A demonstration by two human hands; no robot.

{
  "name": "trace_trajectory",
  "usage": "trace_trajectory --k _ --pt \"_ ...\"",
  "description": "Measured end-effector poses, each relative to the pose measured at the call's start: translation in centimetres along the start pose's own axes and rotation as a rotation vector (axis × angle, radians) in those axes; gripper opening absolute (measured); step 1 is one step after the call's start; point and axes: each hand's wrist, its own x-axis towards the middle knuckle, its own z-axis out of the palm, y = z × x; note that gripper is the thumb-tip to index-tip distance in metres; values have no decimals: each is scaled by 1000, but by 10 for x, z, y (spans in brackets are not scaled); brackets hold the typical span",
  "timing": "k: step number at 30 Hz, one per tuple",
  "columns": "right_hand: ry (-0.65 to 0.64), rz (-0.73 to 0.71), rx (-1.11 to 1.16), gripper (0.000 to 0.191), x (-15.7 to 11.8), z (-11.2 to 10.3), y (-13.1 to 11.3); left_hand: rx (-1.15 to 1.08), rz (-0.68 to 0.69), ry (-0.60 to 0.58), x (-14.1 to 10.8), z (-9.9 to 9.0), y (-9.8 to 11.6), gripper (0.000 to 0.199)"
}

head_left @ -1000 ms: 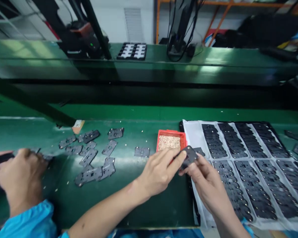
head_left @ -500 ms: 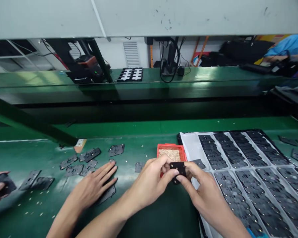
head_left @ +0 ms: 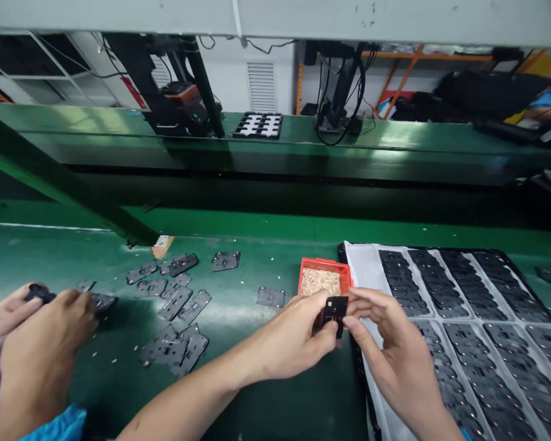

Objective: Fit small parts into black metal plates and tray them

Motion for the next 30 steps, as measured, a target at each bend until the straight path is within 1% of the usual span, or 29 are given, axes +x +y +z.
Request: trace_trajectory --k 2,4,6,8,10,13,15,17,20,26,30 --pt "-15 -12 54 23 1 1 -4 -127 -38 -26 0 0 1 8" --pt "9 25 128 22 -1 4 -8 -236 -44 -11 0 4 -3 11" --pt "37 61 174 22 -4 5 -8 -268 -25 12 -2 7 -8 16" --pt "42 50 156 22 -7 4 -5 -227 -20 20 -5 8 -10 21" --pt "39 11 115 20 -9 0 -1 -121 -30 28 -9 6 -10 25" --pt "52 -82 58 21 -10 -7 3 78 -17 43 -13 2 -5 28" --pt "66 -162 -2 25 -11 -10 3 144 -8 49 -15 1 -1 29" --pt "72 -225 -72 28 -12 -11 2 140 -4 49 -16 2 1 28" --pt "85 -268 -139 32 -15 -10 0 66 11 43 -18 6 1 28" --pt "116 -283 -178 37 -22 -10 2 -61 12 30 -19 14 0 30" --pt "116 -264 -196 33 -23 -11 3 -125 -44 24 -20 18 -2 33"
